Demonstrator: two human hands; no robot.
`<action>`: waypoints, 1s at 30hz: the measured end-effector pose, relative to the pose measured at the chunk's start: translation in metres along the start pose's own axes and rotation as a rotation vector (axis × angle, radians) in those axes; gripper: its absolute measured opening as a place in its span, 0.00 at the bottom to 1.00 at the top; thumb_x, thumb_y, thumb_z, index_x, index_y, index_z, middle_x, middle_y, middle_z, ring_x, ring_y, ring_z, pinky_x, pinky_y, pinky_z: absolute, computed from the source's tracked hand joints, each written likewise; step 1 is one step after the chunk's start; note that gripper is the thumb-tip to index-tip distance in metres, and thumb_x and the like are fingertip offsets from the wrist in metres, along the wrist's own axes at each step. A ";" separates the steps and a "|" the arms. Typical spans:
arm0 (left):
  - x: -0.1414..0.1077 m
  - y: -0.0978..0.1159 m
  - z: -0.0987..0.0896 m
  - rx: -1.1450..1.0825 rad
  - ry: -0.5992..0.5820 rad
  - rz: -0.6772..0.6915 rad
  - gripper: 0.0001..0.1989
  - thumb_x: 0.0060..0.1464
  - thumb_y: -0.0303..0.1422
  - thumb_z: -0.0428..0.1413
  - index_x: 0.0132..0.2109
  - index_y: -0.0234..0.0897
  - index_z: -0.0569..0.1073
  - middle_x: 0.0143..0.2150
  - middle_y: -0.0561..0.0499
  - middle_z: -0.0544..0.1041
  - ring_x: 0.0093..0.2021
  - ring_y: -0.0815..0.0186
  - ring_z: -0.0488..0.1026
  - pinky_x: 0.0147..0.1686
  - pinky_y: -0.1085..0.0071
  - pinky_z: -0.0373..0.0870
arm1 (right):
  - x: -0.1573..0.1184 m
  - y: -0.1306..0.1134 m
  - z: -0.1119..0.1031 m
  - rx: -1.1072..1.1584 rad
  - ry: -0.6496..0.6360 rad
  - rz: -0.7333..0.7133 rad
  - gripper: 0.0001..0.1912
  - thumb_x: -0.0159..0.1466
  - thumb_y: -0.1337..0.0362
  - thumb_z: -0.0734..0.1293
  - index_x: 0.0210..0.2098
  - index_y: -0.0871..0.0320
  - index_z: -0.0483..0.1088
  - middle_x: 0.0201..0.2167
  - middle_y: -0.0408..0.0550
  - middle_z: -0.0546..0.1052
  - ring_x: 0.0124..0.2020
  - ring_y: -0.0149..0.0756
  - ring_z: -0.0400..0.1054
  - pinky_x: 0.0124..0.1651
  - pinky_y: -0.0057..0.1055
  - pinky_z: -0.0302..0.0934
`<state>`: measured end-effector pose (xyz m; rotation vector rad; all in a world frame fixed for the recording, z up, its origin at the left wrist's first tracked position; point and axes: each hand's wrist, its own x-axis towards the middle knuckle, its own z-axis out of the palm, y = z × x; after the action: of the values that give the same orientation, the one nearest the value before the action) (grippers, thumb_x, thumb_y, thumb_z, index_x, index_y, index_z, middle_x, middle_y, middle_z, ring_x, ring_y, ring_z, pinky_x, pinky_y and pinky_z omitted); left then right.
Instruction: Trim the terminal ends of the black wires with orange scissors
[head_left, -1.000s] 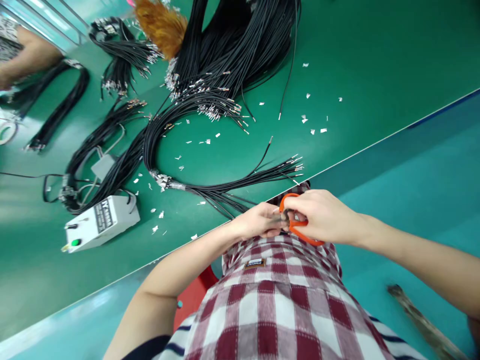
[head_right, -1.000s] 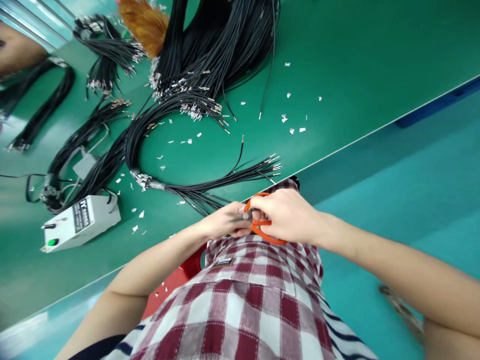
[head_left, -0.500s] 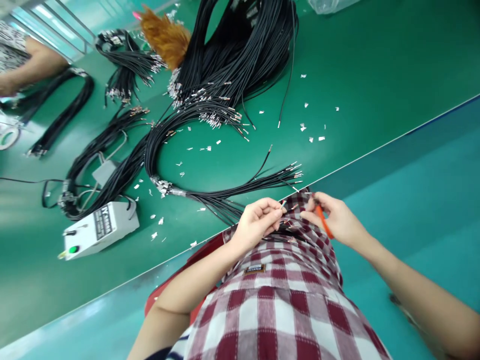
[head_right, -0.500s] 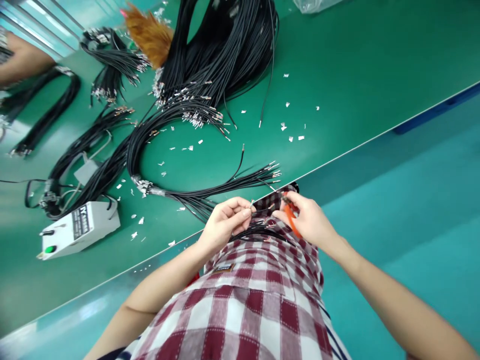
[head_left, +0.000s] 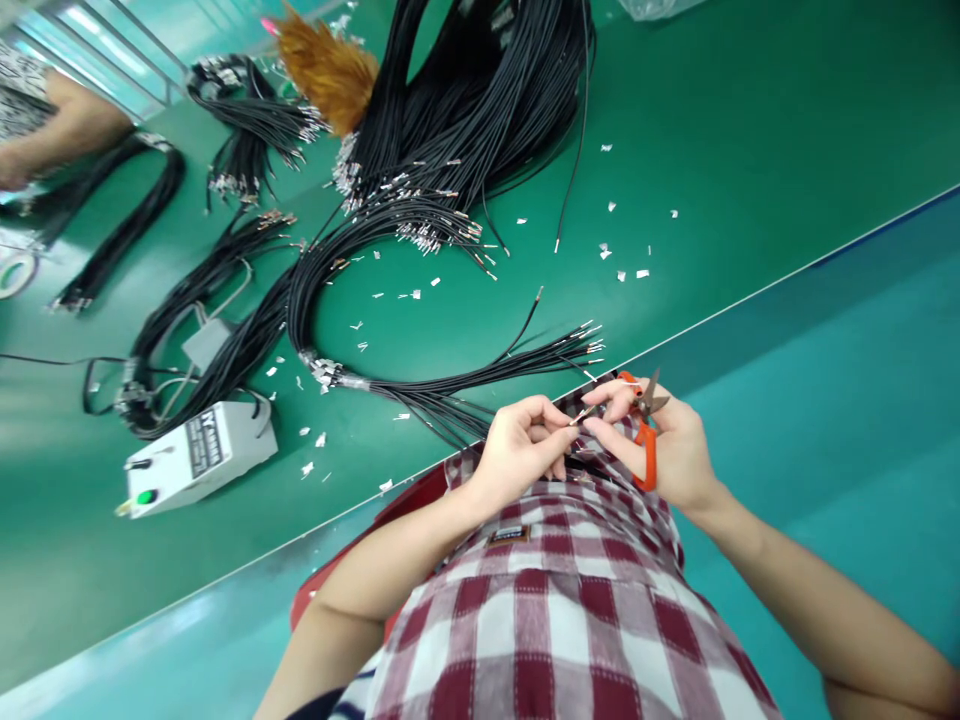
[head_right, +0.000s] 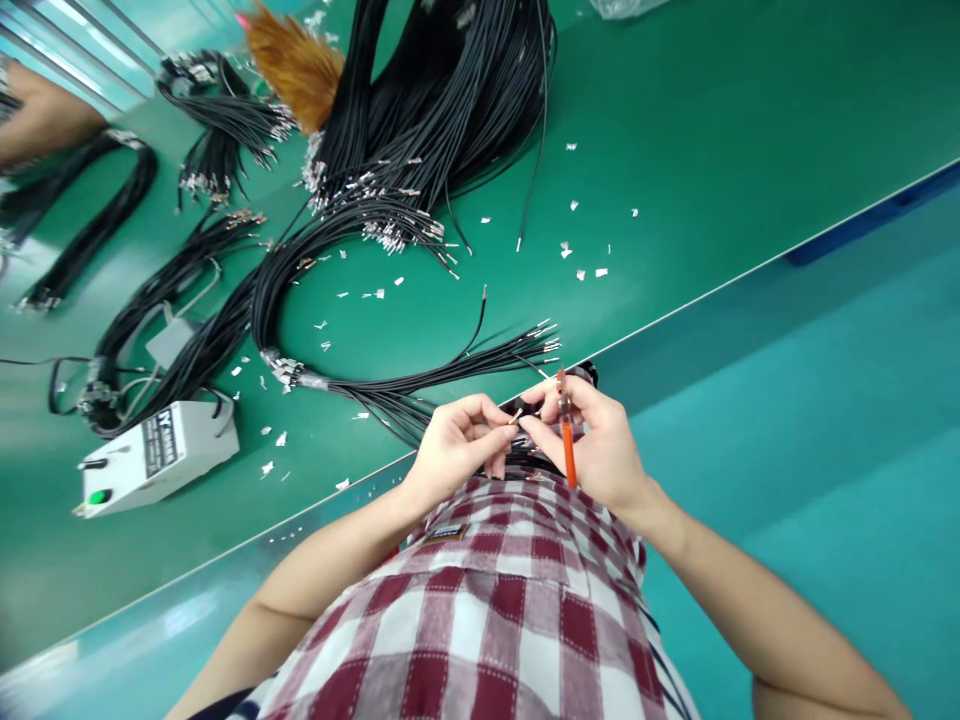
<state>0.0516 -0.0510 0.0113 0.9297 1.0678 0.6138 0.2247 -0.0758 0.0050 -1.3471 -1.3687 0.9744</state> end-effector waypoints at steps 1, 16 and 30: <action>0.000 -0.001 0.000 0.004 0.002 0.005 0.17 0.49 0.41 0.65 0.32 0.35 0.67 0.17 0.56 0.71 0.14 0.72 0.69 0.14 0.80 0.62 | 0.000 -0.002 0.001 -0.012 0.010 -0.009 0.12 0.57 0.67 0.74 0.28 0.54 0.64 0.37 0.46 0.78 0.36 0.36 0.72 0.39 0.31 0.67; 0.006 -0.002 -0.002 -0.124 0.028 0.036 0.19 0.47 0.40 0.67 0.33 0.34 0.67 0.17 0.58 0.70 0.14 0.75 0.66 0.14 0.81 0.58 | -0.004 0.003 0.027 0.394 0.133 0.236 0.15 0.56 0.67 0.75 0.28 0.54 0.62 0.30 0.42 0.78 0.32 0.33 0.73 0.39 0.31 0.66; 0.005 -0.004 -0.006 -0.172 -0.080 0.099 0.16 0.56 0.39 0.62 0.47 0.36 0.71 0.25 0.59 0.68 0.14 0.78 0.63 0.13 0.80 0.54 | -0.002 0.008 0.035 0.490 0.104 0.345 0.16 0.55 0.64 0.75 0.29 0.54 0.62 0.27 0.39 0.76 0.29 0.31 0.69 0.37 0.30 0.64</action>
<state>0.0477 -0.0467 0.0040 0.8534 0.8869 0.7330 0.1925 -0.0743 -0.0114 -1.2483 -0.7590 1.3447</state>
